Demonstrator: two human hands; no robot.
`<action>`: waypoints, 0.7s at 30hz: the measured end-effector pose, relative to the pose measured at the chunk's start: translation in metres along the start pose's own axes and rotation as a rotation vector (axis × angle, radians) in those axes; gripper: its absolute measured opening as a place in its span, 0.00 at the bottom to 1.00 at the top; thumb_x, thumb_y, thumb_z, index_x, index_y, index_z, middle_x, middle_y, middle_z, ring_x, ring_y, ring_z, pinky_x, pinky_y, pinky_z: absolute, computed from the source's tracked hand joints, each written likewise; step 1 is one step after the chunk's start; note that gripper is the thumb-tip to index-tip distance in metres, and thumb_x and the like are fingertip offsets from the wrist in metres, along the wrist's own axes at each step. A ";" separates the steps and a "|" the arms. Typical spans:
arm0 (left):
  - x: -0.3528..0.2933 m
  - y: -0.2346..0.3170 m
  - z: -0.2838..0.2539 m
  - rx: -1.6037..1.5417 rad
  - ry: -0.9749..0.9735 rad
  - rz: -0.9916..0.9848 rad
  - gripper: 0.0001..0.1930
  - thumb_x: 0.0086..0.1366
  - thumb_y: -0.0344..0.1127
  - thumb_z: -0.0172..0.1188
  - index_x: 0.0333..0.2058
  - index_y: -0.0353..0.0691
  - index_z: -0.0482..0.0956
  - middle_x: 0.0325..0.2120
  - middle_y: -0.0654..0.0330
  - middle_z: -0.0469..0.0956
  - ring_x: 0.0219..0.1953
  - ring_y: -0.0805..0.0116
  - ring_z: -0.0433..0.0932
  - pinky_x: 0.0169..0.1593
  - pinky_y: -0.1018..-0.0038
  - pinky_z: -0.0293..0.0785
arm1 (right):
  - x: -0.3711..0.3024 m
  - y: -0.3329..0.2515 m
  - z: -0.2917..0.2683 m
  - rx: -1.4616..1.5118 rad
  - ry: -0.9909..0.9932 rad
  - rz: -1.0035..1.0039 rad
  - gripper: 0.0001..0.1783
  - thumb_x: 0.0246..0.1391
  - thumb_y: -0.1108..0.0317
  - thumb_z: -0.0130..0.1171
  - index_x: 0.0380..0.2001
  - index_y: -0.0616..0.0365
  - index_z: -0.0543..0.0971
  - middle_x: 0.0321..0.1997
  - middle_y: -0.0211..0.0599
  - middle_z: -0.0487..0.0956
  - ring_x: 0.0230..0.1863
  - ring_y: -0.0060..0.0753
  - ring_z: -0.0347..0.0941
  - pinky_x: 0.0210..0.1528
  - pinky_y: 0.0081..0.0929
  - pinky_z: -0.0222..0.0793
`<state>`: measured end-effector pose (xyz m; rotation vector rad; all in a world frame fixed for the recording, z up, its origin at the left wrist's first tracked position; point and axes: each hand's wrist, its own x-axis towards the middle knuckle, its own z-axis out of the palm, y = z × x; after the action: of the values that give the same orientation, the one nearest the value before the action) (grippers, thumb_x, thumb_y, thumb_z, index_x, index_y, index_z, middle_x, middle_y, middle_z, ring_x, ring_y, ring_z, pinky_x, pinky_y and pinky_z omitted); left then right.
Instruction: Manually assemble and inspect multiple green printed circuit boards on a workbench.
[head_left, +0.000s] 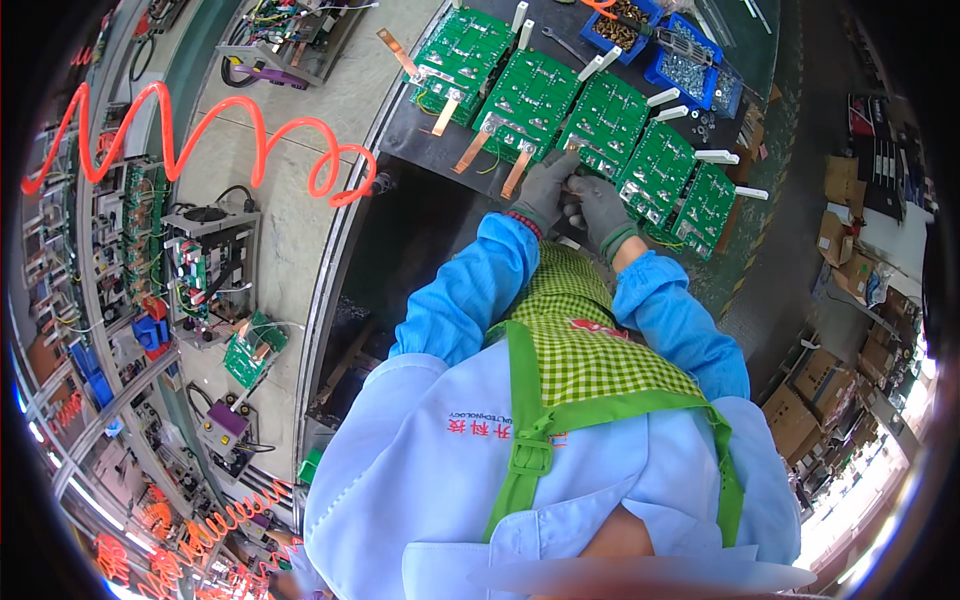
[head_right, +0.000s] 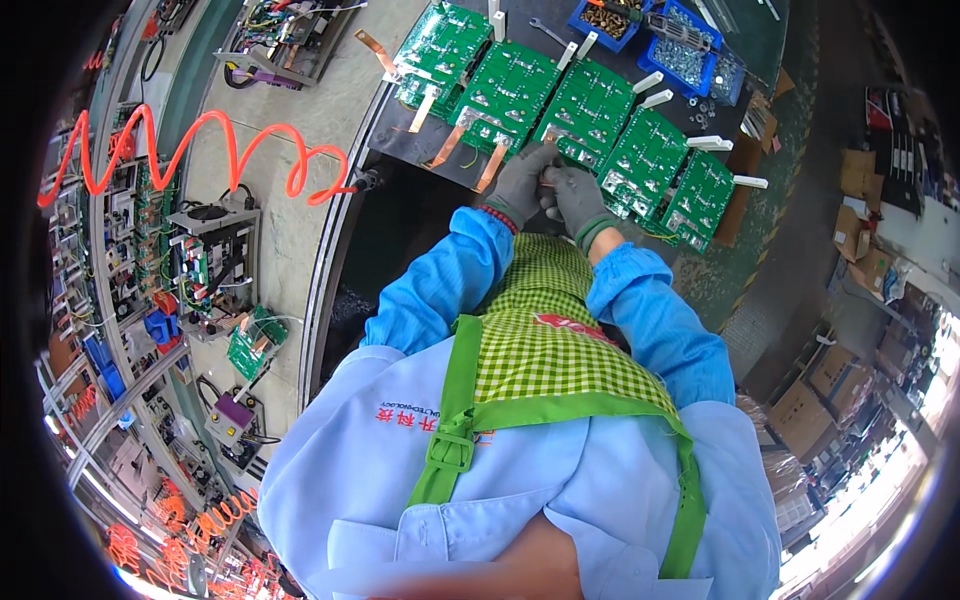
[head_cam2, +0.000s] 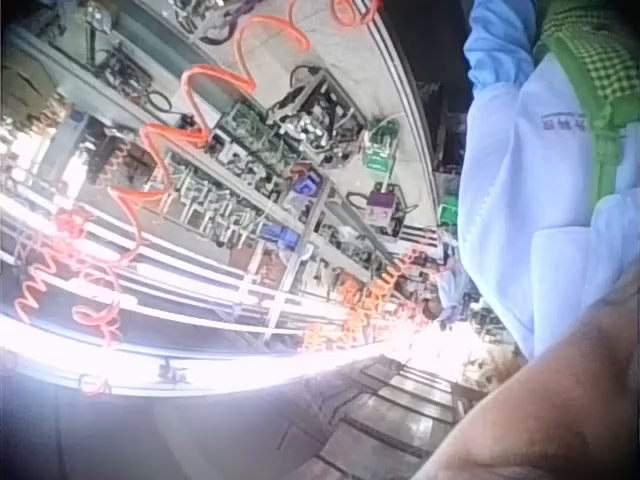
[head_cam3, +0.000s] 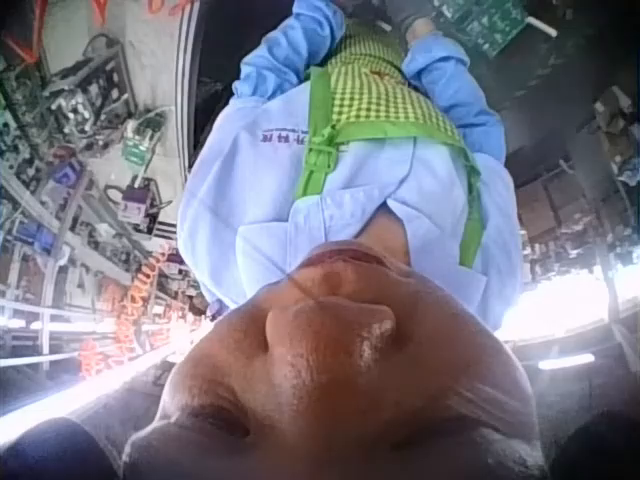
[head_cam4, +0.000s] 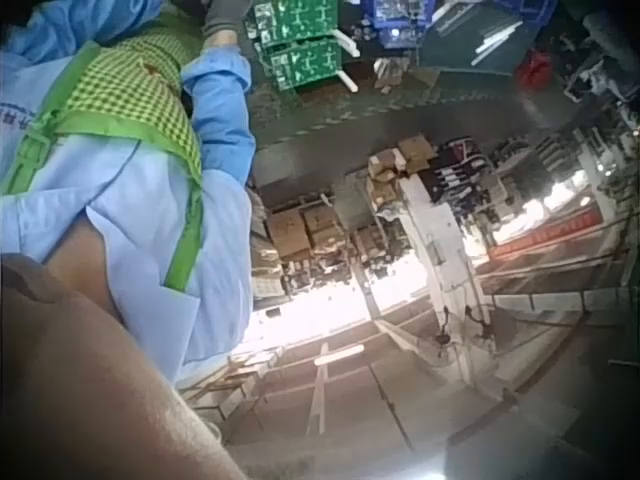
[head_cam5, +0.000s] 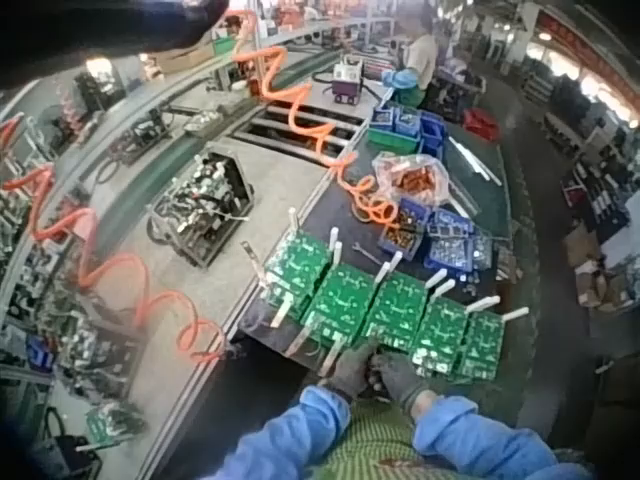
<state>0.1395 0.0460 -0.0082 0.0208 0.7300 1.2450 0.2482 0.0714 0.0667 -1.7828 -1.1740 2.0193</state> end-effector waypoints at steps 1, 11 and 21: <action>-0.010 0.005 0.012 0.001 -0.004 0.004 0.07 0.62 0.35 0.54 0.36 0.39 0.75 0.28 0.58 0.73 0.33 0.67 0.75 0.28 0.74 0.71 | -0.001 0.002 0.000 0.027 0.007 -0.033 0.15 0.55 0.56 0.52 0.33 0.57 0.77 0.26 0.27 0.75 0.21 0.20 0.67 0.21 0.18 0.64; -0.013 0.018 0.026 -0.089 0.184 -0.006 0.07 0.63 0.36 0.57 0.37 0.40 0.73 0.27 0.65 0.71 0.26 0.81 0.69 0.21 0.89 0.62 | -0.052 -0.101 -0.136 -0.915 0.012 -0.846 0.11 0.54 0.72 0.49 0.39 0.59 0.77 0.39 0.37 0.77 0.34 0.23 0.74 0.32 0.22 0.70; -0.022 0.029 0.044 -0.046 0.428 -0.110 0.05 0.62 0.34 0.57 0.33 0.39 0.73 0.25 0.65 0.70 0.26 0.78 0.69 0.20 0.89 0.61 | 0.119 -0.157 -0.357 -1.091 0.508 -0.505 0.20 0.52 0.56 0.53 0.45 0.56 0.77 0.40 0.41 0.79 0.42 0.36 0.76 0.45 0.29 0.69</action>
<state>0.1348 0.0536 0.0481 -0.3279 1.0563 1.1716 0.4885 0.3998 0.0986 -1.8492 -2.4086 0.5396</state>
